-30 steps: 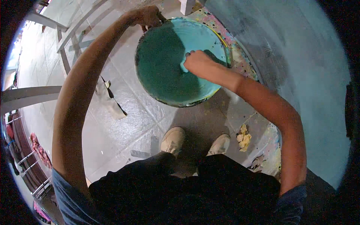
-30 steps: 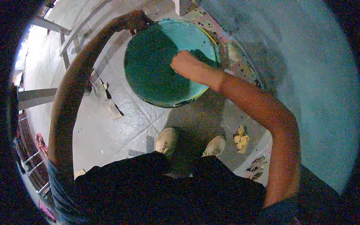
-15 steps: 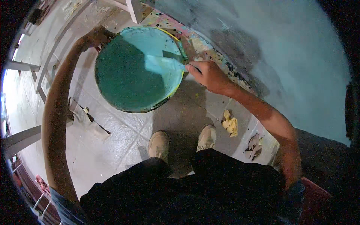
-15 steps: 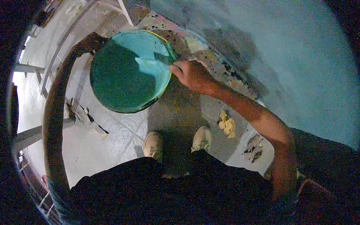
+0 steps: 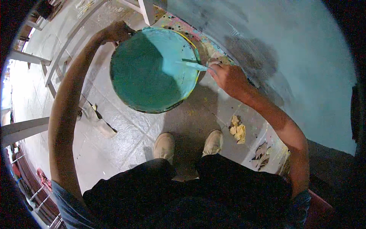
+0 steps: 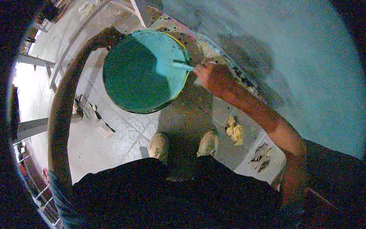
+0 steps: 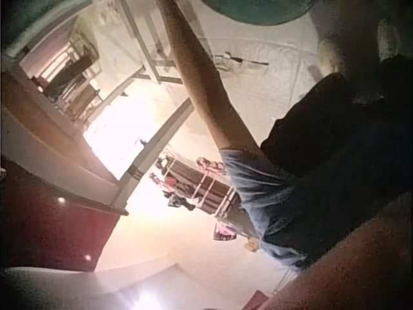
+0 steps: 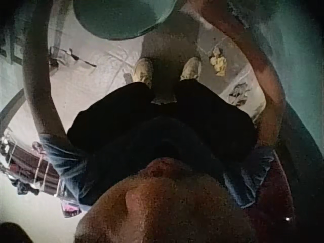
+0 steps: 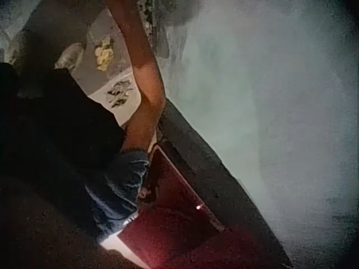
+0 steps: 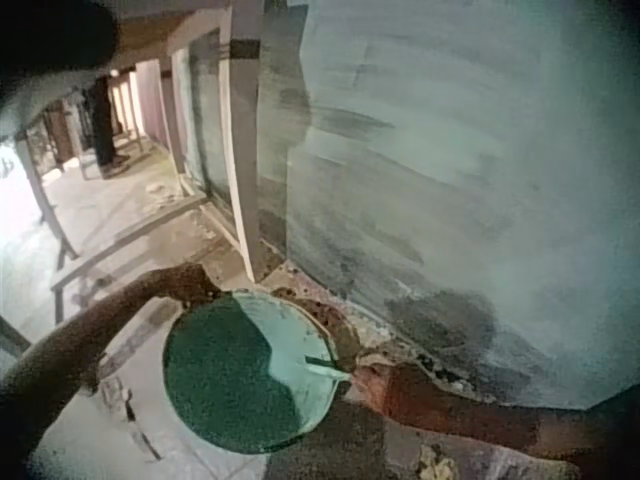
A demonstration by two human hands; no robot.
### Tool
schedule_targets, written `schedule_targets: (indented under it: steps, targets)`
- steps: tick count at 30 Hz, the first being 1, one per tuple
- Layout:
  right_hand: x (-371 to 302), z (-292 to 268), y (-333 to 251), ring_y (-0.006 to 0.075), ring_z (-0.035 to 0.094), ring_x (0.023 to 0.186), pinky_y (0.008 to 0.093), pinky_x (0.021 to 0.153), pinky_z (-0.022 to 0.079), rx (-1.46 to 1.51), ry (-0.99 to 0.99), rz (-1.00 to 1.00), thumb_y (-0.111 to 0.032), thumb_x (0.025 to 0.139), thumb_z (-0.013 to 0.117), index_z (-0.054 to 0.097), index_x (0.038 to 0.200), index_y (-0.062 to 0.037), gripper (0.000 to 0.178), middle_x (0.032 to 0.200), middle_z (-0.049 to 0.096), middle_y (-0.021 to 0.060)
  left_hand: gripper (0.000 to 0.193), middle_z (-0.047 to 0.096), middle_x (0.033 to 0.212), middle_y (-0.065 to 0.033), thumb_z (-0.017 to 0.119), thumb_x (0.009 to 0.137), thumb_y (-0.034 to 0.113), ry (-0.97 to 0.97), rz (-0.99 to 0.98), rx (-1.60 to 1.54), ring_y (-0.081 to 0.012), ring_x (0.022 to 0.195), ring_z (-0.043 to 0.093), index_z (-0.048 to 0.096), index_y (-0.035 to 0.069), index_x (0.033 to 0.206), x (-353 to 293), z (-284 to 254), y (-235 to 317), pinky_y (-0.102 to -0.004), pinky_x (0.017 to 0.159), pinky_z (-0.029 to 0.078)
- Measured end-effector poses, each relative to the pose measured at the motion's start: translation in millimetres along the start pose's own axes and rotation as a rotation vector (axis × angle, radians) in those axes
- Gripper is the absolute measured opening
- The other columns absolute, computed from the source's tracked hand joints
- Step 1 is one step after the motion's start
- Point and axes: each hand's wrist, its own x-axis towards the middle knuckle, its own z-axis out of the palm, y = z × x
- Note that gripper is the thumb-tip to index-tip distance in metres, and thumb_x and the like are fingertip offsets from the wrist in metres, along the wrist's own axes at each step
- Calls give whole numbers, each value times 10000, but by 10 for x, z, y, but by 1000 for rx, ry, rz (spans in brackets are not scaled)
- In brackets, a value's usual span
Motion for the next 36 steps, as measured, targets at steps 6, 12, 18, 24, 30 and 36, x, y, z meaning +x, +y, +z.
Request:
schedule_targets:
  steps: [6,12,18,24,30,36]
  targets:
    - [-2,-60,11,287,572,628,361,525,473,-161,-83,-56,-203,789,528,551,877,-43,184,745,563,120,348,609,653,-88,493,720,82,13,29,24,-167,507,581,592,130,1050,67,5,84,-311,450,530]
    - [36,-150,-253,258,563,736,313,519,463,-497,-169,-244,-124,662,548,561,846,14,230,821,540,142,332,605,629,-128,505,703,92,62,206,185,-181,454,571,602,101,1020,127,19,198,-327,451,520]
    - [230,-130,-472,236,562,689,304,530,454,-474,-332,-234,-100,638,546,593,736,13,157,708,551,134,292,611,649,-153,501,688,113,18,216,293,-224,495,590,627,94,950,262,13,265,-330,489,511]
    - [456,-129,-592,223,586,621,327,525,453,-477,-382,-304,-97,625,557,621,636,-78,67,582,562,94,153,555,562,-135,523,739,131,162,475,405,-185,462,541,621,21,782,300,68,368,-343,469,463]
    - [366,-14,-120,264,570,606,358,557,459,-204,-120,-300,-125,693,542,595,623,-67,106,606,555,117,182,570,650,-177,524,717,166,294,779,667,-273,566,555,621,52,822,519,89,69,-390,604,452]
    - [59,-119,-40,299,574,615,390,563,464,-50,-176,60,-155,773,502,573,681,-45,160,595,548,136,219,597,662,-170,538,681,145,141,338,494,-266,531,591,640,71,861,292,36,276,-357,567,498]
